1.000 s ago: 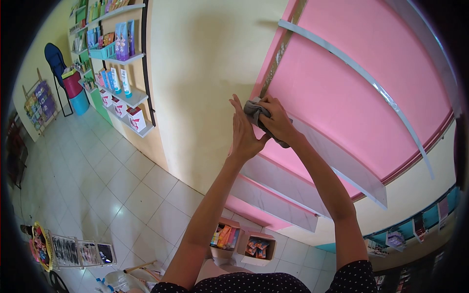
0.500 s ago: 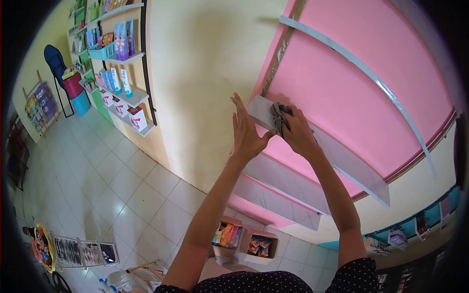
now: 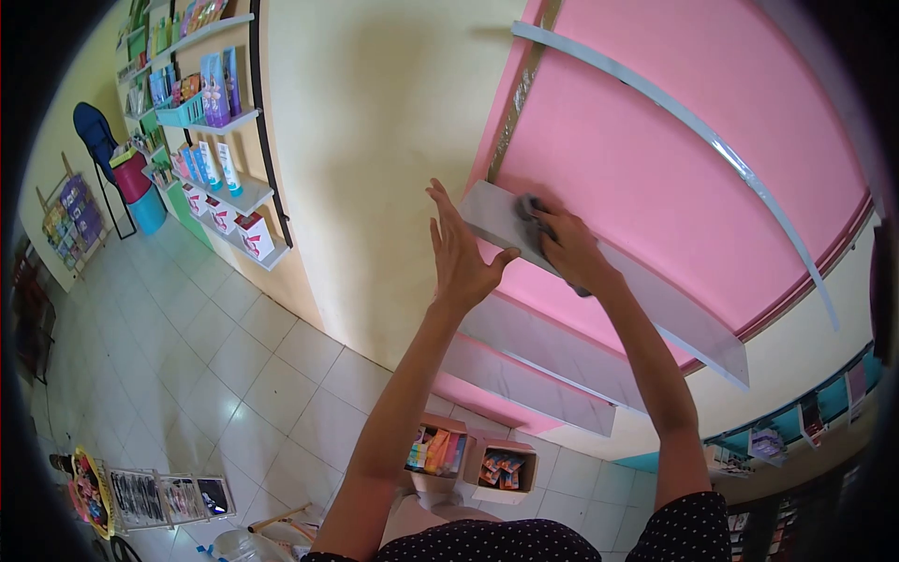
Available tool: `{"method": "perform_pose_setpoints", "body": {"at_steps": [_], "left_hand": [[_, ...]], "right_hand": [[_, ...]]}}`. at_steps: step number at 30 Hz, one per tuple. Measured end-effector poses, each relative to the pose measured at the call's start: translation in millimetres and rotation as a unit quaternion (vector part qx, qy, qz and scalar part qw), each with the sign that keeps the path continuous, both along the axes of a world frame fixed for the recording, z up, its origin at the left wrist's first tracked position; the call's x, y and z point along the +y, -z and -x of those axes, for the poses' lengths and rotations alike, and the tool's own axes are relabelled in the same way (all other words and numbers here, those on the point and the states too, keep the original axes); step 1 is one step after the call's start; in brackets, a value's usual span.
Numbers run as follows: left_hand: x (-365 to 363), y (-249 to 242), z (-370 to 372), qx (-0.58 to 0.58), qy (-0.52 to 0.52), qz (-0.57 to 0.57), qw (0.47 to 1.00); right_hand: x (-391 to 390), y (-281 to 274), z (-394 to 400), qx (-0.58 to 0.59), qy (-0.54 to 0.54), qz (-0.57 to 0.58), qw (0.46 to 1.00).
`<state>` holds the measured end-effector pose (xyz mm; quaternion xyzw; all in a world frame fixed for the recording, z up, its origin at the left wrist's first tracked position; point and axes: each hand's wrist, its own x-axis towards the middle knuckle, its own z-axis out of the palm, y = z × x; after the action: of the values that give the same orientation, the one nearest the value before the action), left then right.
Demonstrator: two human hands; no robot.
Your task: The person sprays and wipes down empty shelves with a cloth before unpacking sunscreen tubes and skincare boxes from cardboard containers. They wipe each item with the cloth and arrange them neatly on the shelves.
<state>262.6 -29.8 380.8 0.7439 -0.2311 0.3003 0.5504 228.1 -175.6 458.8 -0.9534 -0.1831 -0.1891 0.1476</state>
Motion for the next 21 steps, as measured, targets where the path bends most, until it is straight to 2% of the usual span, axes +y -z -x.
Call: {"method": "perform_pose_setpoints", "body": {"at_steps": [2,4,5,8,10,12,14,16,18,20,21], "left_hand": [[1,1,-1,0.002,0.002,-0.002,1.0],[1,1,-1,0.004,0.008,-0.009,1.0],[2,1,-2,0.007,0.005,-0.01,1.0],[3,1,-3,0.005,0.009,-0.005,1.0],[1,2,0,0.002,0.025,0.003,1.0],[1,3,-2,-0.015,-0.022,-0.024,0.999],[-2,12,-11,-0.06,-0.019,0.017,0.998],[-1,9,-6,-0.033,-0.031,0.002,0.999],[1,7,-5,-0.07,-0.003,0.015,0.997],[0,6,-4,-0.056,0.016,0.031,0.998],[2,5,-2,-0.027,0.005,0.003,1.0]], "right_hand": [[16,1,-8,0.027,-0.018,-0.02,0.999],[24,7,-7,-0.011,-0.124,-0.046,0.991],[24,2,4,-0.004,-0.122,-0.037,0.992],[-3,7,17,-0.013,-0.079,-0.028,0.996],[-15,3,15,0.022,-0.021,-0.055,0.998],[-23,0,6,0.088,0.041,-0.01,0.995],[-17,10,3,0.018,0.019,-0.014,1.0],[-15,14,14,-0.006,-0.03,-0.044,0.999],[-29,12,34,-0.005,-0.01,-0.041,0.999],[-48,12,56,-0.007,0.0,-0.044,0.999],[-60,11,68,-0.006,0.035,-0.042,0.998]]}}
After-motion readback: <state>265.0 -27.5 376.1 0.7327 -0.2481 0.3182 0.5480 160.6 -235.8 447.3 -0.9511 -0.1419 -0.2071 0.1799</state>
